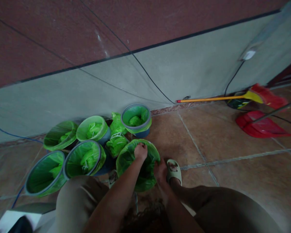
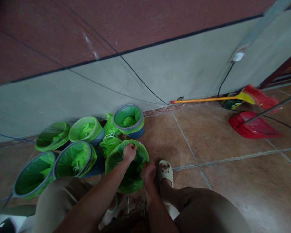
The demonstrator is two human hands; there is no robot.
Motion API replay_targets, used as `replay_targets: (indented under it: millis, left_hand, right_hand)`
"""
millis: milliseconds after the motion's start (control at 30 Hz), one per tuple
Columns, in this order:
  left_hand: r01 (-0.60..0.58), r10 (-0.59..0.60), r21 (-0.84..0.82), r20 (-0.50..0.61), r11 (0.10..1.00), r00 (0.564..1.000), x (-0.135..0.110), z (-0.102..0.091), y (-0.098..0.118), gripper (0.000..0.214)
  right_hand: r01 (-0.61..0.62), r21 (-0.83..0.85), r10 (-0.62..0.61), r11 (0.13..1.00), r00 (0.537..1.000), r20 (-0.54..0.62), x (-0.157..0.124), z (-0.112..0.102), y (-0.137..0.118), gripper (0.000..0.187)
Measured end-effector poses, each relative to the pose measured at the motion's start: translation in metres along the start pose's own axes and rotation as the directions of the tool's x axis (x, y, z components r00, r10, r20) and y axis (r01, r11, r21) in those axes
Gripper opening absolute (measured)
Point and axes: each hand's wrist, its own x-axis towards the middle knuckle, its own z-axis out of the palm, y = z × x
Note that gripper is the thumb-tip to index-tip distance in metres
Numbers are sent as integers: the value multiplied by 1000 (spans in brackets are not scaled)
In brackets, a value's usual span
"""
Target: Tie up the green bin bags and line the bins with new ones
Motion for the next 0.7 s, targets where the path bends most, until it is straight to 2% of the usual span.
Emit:
replay_targets:
  millis: [67,133,167,233,267,300,333,400,500,600,700]
  left_hand:
    - [-74,77,72,-48,995,996,-11,-6,-1,26]
    - [-271,282,124,-76,954,956,-20,-11,-3,27]
    - [-415,426,147,-53,898,903,-23,-14,-4,27]
    - [-683,683,183,69,708,727,-24,-16,-4,30]
    - [-763,753,199,142,614,643,-21,-17,-3,31]
    - [-808,783,223,209,546,586,-17,-17,-2,32]
    - [-825,784,255,266,504,561,-12,-17,-1,32]
    - [-822,747,329,352,465,564,1,-16,2,30]
    - [-794,683,426,420,434,598,21,-11,7,27]
    - [-758,651,480,411,441,639,30,-7,10,27]
    - [-746,677,461,347,480,649,24,-8,6,28]
  right_hand:
    - [39,20,-38,999,995,-91,1,-4,-5,42]
    - [91,25,-85,996,980,-181,5,-10,-10,46]
    - [119,22,-112,993,974,-195,8,-12,-13,45]
    - [171,18,-166,985,973,-159,14,-15,-17,44]
    - [189,12,-186,982,974,-129,16,-15,-18,44]
    - [200,7,-199,980,975,-96,18,-15,-17,44]
    - [207,7,-207,978,977,-61,19,-13,-16,44]
    - [198,16,-198,980,980,0,19,-8,-12,45]
    - [140,9,-140,990,989,47,17,-1,-5,45]
    - [93,-7,-93,996,995,31,19,1,-3,43]
    - [95,7,-95,995,995,0,18,1,-5,45]
